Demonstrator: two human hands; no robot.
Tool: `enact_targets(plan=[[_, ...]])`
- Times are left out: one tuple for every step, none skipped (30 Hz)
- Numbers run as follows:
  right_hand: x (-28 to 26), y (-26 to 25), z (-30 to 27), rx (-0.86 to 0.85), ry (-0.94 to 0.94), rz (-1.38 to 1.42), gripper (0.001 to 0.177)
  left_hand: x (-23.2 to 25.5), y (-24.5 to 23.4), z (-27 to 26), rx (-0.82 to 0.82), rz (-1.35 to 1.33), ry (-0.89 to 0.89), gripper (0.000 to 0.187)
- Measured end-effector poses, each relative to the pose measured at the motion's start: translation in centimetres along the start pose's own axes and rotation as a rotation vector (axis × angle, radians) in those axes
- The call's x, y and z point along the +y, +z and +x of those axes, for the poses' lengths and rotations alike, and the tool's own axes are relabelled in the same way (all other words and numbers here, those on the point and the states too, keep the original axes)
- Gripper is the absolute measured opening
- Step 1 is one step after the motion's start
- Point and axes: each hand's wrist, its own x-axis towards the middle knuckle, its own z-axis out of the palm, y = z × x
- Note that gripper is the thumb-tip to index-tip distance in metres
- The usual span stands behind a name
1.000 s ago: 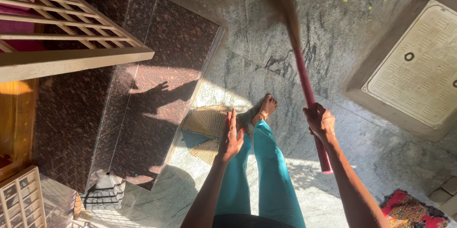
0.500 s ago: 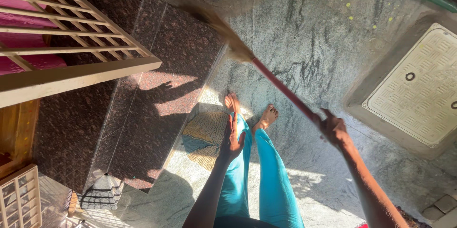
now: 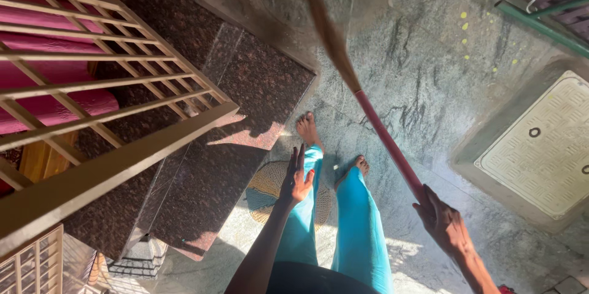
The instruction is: The person sweeps the floor using a broom, collects debris into a dustpan, and then transfers a plastic bag into a blue bin.
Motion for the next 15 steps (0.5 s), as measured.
enact_targets(plan=[[0.1,-0.6,2.3,-0.123,0.021,-0.05,0.067,0.4,-1.3,0.9,0.006,-0.004,0.0,0.088],[0.1,-1.2,4.7,-0.233,0.144,-0.233,0.067,0.5,-2.7,1.8,-0.009,-0.032,-0.004,0.088],[0.1,-1.8,7.7,-0.335,0.271,-0.415,0.068,0.5,-3.9,2.7,-0.025,-0.059,-0.008,0.088],[-0.1,-2.2,10.4,-0.308,0.199,-0.5,0.059,0.4,-5.0,3.4,-0.026,-0.059,-0.009,0.088],[-0.3,-2.4,12.8,-0.28,0.126,-0.584,0.051,0.1,-5.9,4.3,-0.017,-0.068,-0.02,0.088],[-0.6,-2.3,14.7,-0.287,0.123,-0.584,0.051,0.0,-6.5,4.9,-0.01,-0.078,-0.038,0.088],[-0.8,-2.0,16.4,-0.288,0.263,-0.519,0.048,-0.1,-7.0,5.7,-0.011,-0.079,-0.046,0.088],[-1.3,-1.3,17.2,-0.291,0.402,-0.45,0.046,-0.3,-7.6,6.2,-0.009,-0.096,-0.06,0.089],[-1.6,-0.4,16.8,-0.303,0.399,-0.448,0.046,-0.6,-8.1,6.5,-0.007,-0.112,-0.075,0.09],[-1.8,0.4,15.7,-0.208,0.306,-0.338,0.049,-0.8,-8.5,6.7,-0.01,-0.111,-0.081,0.09],[-1.9,1.0,14.6,-0.112,0.216,-0.227,0.053,-1.1,-8.9,6.9,-0.011,-0.103,-0.069,0.09],[-1.9,1.1,13.8,-0.118,0.213,-0.23,0.053,-1.2,-9.1,7.1,-0.009,-0.099,-0.058,0.09],[-2.0,1.1,13.1,-0.123,0.143,-0.171,0.053,-1.5,-9.3,7.1,-0.008,-0.103,-0.065,0.09],[-2.2,0.9,12.8,-0.127,0.076,-0.112,0.052,-1.7,-9.3,7.1,-0.02,-0.104,-0.092,0.088],[-2.3,0.2,13.1,-0.132,0.076,-0.116,0.052,-1.9,-9.3,7.0,-0.033,-0.105,-0.119,0.087]])
